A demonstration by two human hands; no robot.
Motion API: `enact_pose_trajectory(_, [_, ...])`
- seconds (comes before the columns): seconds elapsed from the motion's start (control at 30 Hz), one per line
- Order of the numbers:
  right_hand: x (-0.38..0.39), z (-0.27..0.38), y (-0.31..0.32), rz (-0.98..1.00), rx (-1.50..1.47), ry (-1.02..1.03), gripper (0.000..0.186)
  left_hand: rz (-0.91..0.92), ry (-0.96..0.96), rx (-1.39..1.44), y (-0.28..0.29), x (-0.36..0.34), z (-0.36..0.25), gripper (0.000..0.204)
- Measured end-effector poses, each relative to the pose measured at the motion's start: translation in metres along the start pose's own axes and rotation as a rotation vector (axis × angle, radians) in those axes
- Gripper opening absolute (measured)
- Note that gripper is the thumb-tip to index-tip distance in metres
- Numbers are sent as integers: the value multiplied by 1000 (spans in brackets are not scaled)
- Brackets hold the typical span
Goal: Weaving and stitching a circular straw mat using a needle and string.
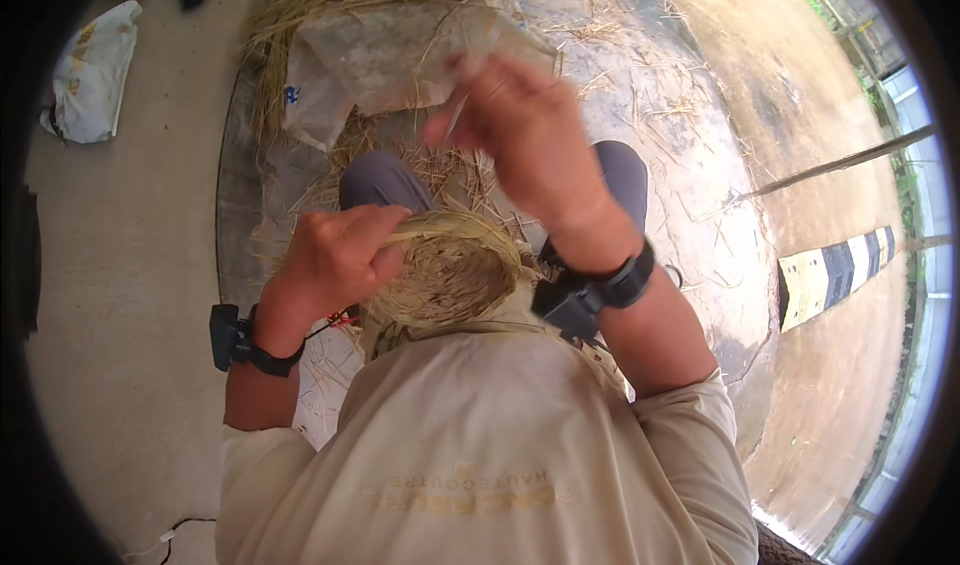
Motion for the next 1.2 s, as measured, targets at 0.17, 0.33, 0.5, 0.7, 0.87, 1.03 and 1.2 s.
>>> enact_pose_trajectory(0.17, [-16, 22, 25, 2, -483, 193, 35, 80, 15, 71, 20, -4, 4, 20])
enact_pose_trajectory(0.33, [7, 21, 56, 86, -176, -35, 31, 99, 61, 96, 8, 8, 11, 20])
enact_pose_trajectory(0.5, [39, -12, 48, 365, 869, 58, 19, 45, 96, 140, 4, 5, 8, 35])
enact_pose_trajectory(0.7, [31, 2, 44, 519, 978, -208, 26, 131, 82, 131, 2, 5, 7, 52])
enact_pose_trajectory(0.87, [13, 1, 80, 289, 889, -183, 33, 199, 71, 138, -4, 6, 9, 49])
enact_pose_trajectory(1.03, [43, 13, 65, 233, 948, -220, 31, 194, 167, 153, 4, 13, 6, 40])
enact_pose_trajectory(1.2, [72, -9, 77, 210, 684, -230, 26, 281, 287, 199, 6, 27, 4, 30])
Point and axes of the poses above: each hand's wrist, its own x-axis away from the middle knuckle, its own y-axis out of the back of the hand, z = x × y, the point moved 2 cm from there along -x, towards the middle knuckle, and after that the axes turned 10 degrees about z, right-handed, at the moved point
